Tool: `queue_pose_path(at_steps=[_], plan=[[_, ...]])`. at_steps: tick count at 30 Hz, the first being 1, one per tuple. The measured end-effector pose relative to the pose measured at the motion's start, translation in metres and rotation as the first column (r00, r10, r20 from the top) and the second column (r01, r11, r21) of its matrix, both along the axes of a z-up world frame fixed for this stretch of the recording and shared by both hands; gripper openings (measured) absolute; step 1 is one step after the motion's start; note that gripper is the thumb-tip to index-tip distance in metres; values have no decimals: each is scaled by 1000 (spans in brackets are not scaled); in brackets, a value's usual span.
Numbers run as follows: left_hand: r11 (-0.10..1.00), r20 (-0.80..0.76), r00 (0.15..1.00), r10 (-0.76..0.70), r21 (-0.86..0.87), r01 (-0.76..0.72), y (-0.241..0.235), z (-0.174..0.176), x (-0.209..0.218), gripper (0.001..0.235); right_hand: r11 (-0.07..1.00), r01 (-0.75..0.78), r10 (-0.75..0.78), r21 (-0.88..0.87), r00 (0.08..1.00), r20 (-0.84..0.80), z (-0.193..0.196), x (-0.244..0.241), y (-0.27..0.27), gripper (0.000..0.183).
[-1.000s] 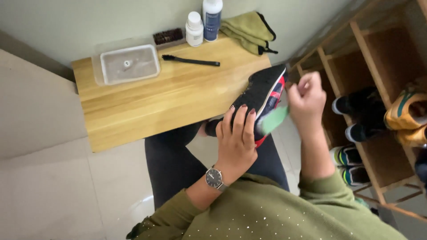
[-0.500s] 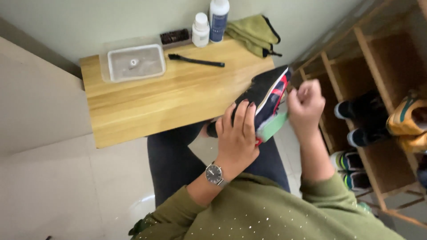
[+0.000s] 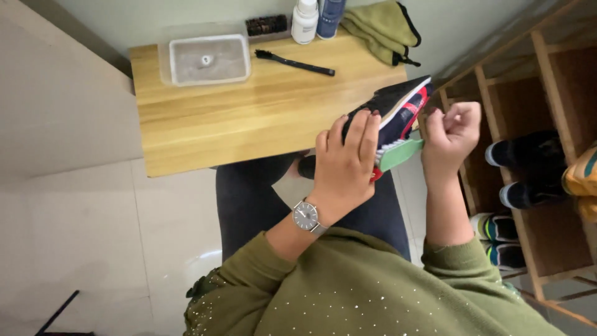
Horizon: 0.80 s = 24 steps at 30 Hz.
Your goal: The person scrubs a black and red sneaker with a green brush while seated at a wooden table. They repeatedly dip the brush into a container of water and continue scrubbing the shoe's upper and sole.
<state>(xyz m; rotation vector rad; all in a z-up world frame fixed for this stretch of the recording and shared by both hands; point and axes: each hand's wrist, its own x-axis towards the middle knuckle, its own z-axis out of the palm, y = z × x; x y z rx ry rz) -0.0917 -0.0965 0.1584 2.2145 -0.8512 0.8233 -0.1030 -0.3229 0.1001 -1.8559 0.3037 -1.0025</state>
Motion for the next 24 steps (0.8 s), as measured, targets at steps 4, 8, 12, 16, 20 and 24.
queue_pose_path(at_steps=[4, 8, 12, 16, 20, 24], plan=[[999, 22, 1000, 7, 47, -8, -3, -3, -6, 75, 994, 94, -93, -59, 995, 35, -49, 31, -60, 23], [999, -1, 1000, 8, 41, -8, -1, 0, -1, 75, 994, 99, -97, -55, 995, 29, -24, 27, -40, 22], [997, -36, 999, -34, 63, 36, -1, -4, -9, 79, 995, 96, -96, -9, 995, 9, -61, 45, -86, 25], [997, -28, 1000, 1, 82, 1, 3, 5, -4, 79, 995, 94, -93, -42, 996, 17, -4, 29, -23, 25], [993, -18, 1000, -19, 118, 21, 1, 1, -7, 78, 998, 61, -60, -7, 997, 40, -32, 45, -46, 22], [989, -30, 1000, -6, 145, 10, 8, 6, 2, 86, 999, 39, -39, 7, 999, 16, 6, 20, 0, 22]])
